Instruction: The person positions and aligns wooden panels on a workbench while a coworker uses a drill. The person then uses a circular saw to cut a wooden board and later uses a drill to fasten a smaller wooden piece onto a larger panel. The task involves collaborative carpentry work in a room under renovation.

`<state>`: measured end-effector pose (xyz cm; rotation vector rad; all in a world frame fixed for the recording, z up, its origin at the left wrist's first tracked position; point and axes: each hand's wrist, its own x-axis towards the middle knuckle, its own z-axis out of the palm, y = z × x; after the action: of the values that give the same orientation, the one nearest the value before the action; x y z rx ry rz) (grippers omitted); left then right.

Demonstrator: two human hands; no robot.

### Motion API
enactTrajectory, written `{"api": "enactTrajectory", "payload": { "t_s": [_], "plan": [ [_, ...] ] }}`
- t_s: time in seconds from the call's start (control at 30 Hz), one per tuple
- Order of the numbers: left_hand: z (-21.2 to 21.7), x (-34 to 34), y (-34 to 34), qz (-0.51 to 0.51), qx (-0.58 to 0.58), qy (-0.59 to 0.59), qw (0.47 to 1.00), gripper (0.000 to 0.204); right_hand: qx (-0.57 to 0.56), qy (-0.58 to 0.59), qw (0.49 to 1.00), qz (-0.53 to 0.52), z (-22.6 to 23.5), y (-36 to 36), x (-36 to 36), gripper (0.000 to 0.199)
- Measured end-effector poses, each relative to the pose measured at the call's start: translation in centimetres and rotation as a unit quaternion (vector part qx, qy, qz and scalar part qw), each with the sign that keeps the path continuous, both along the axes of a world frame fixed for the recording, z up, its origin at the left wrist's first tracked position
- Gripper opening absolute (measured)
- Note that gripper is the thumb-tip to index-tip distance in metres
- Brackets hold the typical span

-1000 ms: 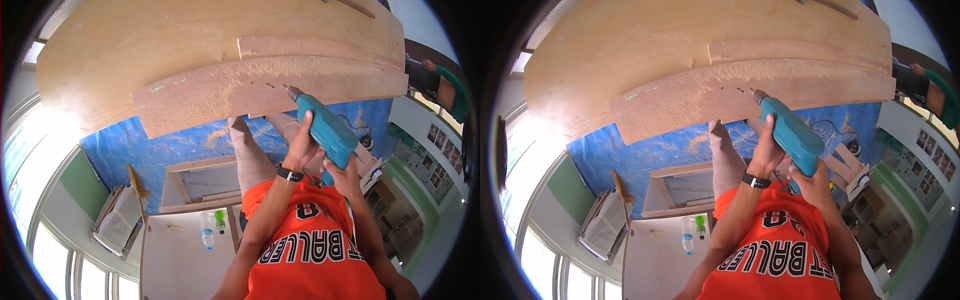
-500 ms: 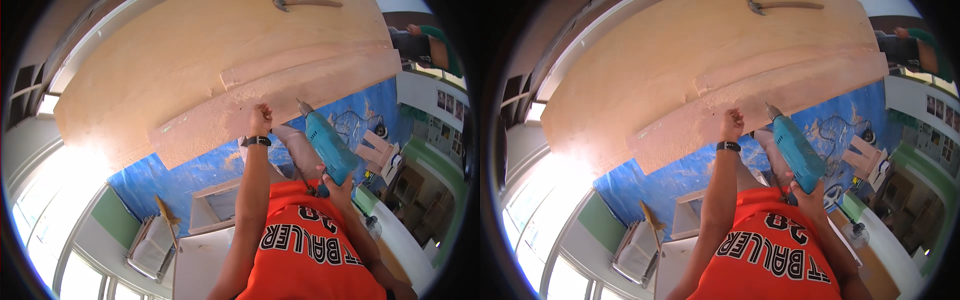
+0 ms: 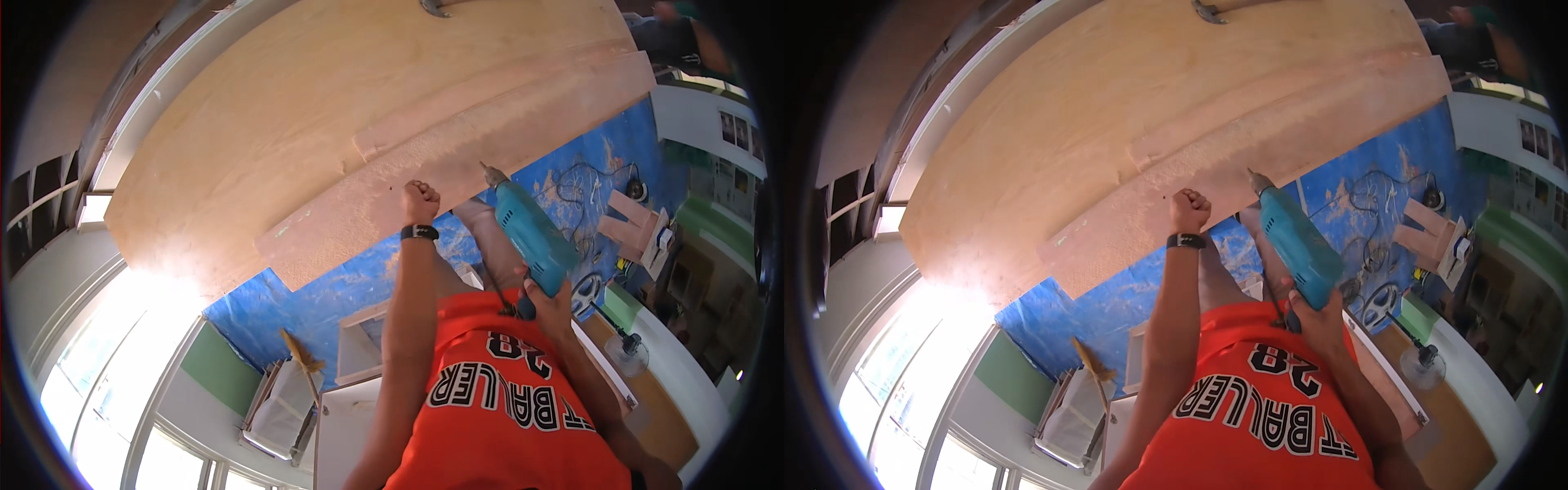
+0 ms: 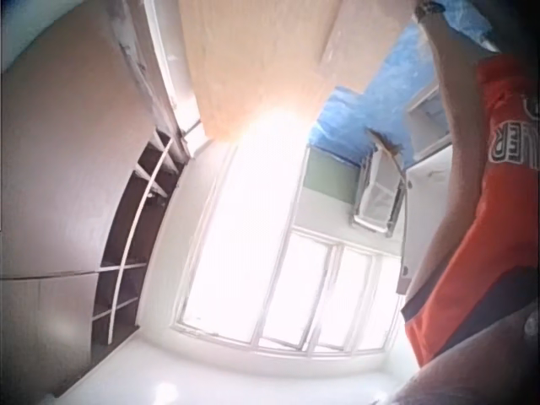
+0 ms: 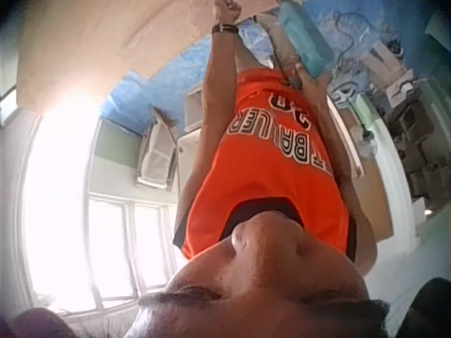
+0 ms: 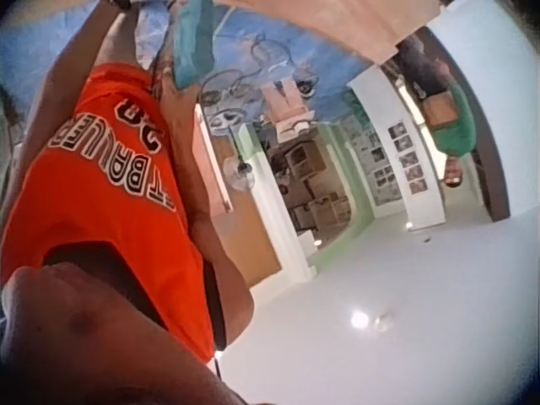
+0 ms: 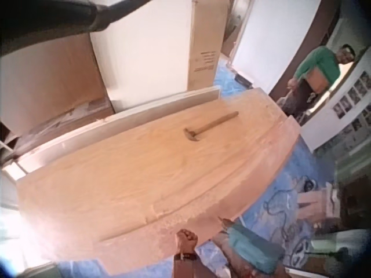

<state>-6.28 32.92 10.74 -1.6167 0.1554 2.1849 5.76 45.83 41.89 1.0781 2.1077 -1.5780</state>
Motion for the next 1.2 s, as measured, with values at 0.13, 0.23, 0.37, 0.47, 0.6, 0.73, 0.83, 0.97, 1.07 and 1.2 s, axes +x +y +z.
{"api": "enactTrajectory", "payload": {
  "t_s": [0.13, 0.23, 0.37, 0.47, 0.6, 0.73, 0.83, 0.97, 1.07, 1.2],
  "plan": [
    [0.7, 0.0, -0.3, 0.060, -0.042, -0.018, 0.997, 0.023, -0.011, -0.018, 0.998, 0.053, -0.1, 0.4, -1.2, 0.020],
    [0.9, -1.0, 0.2, 0.078, -0.061, -0.060, 0.993, 0.024, -0.019, -0.020, 0.998, 0.051, -0.1, 0.5, -1.5, 0.020],
    [1.4, -0.6, 0.0, 0.074, -0.025, -0.030, 0.996, 0.023, -0.026, -0.023, 0.997, 0.063, -0.3, 1.0, -1.9, 0.020],
    [0.8, -0.8, 1.2, 0.059, -0.038, -0.048, 0.996, 0.024, 0.001, -0.061, 0.995, 0.079, -0.4, 1.5, -1.7, 0.021],
    [1.5, 1.6, -2.2, 0.048, -0.046, -0.052, 0.996, 0.026, -0.037, -0.052, 0.990, 0.123, -0.4, 1.6, -4.3, 0.022],
    [0.3, 0.5, 1.2, -0.049, -0.099, -0.065, 0.992, 0.028, -0.021, -0.037, 0.996, 0.081, -0.9, 2.3, -3.4, 0.022],
    [1.2, 1.3, -0.5, -0.105, -0.124, -0.044, 0.986, 0.027, -0.037, 0.000, 0.993, 0.109, -2.4, 3.1, -4.0, 0.023],
    [2.9, 1.2, -0.1, -0.136, -0.176, -0.061, 0.973, 0.024, -0.025, -0.002, 0.987, 0.159, -3.7, 4.1, -3.9, 0.023],
    [3.0, -0.5, -0.5, -0.157, -0.198, -0.060, 0.966, 0.024, -0.060, -0.045, 0.992, 0.100, -3.1, 3.9, -4.7, 0.018],
    [2.5, -0.9, -0.1, -0.187, -0.224, -0.047, 0.955, 0.026, -0.042, -0.037, 0.991, 0.119, -2.3, 3.9, -5.6, 0.020]
  ]
}}
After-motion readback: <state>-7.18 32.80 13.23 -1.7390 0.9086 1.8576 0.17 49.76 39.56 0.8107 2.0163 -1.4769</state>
